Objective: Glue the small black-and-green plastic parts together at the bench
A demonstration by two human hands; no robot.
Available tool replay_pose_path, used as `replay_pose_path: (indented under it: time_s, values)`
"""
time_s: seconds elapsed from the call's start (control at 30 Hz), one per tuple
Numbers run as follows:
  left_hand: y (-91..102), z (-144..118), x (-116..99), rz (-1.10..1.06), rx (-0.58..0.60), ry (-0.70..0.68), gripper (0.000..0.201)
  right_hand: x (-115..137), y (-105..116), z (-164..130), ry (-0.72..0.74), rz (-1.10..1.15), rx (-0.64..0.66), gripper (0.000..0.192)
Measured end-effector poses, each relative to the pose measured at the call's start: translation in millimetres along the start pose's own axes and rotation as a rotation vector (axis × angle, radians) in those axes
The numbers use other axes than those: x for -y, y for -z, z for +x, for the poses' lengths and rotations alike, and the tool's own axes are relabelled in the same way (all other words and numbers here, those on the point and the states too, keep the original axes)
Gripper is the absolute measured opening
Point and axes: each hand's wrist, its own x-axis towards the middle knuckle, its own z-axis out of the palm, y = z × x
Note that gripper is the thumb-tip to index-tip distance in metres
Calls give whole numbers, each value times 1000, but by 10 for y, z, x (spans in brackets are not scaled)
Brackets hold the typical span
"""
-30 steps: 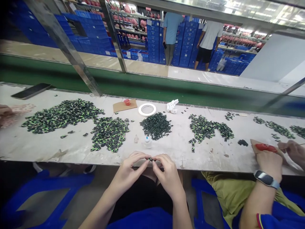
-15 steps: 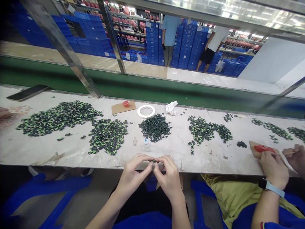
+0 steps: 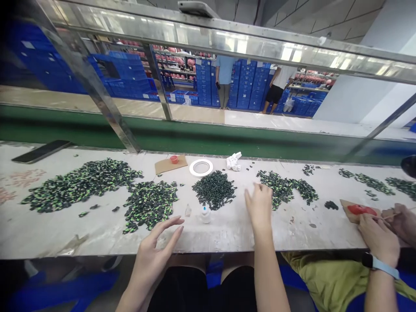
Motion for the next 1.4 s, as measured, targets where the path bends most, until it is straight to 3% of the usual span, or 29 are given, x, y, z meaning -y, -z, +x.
replay_pose_path:
  time_s: [0.13,0.2,0.27,0.4,0.53,0.6,0.7,0.9,1.0,1.1,1.23,1.3,1.4]
  values:
    - [128,23,176,101,-56,30,20,492,-296,122,419,58,377,44]
    - [178,43,240,141,-89,14,21,542,-420,82,500,26,515,46]
    - [210,73,290,177,-129,-10,21,479,-496,-9,516,7,551,50]
    - [213,215,394,236,-190,-64,21,257,-508,-286,516,27,499,55]
    - [166,562,513,315,-171,-130,23,123,-438,-593,503,29,455,58]
    - [133,809,550,388,-89,-149,25,86,-406,-725,505,34,443,58]
    - [58,1195,564,603,190,-101,31,42,-370,-873,523,57,421,58]
    - [-145,1635,611,737,370,-50,18,-26,-255,-1028,577,116,415,54]
    - [-192,1675,631,775,421,-34,17,-40,-174,-1079,569,201,337,47]
    - [-194,1654,578,780,436,-44,20,27,-152,-1104,449,325,198,41]
    - [-155,1476,395,746,418,-75,22,288,-258,-1058,235,414,69,55]
    - [-121,1288,301,659,408,-94,21,449,-343,-1013,188,442,60,58]
    - [-77,908,217,315,343,-96,14,636,-448,-954,172,504,67,42]
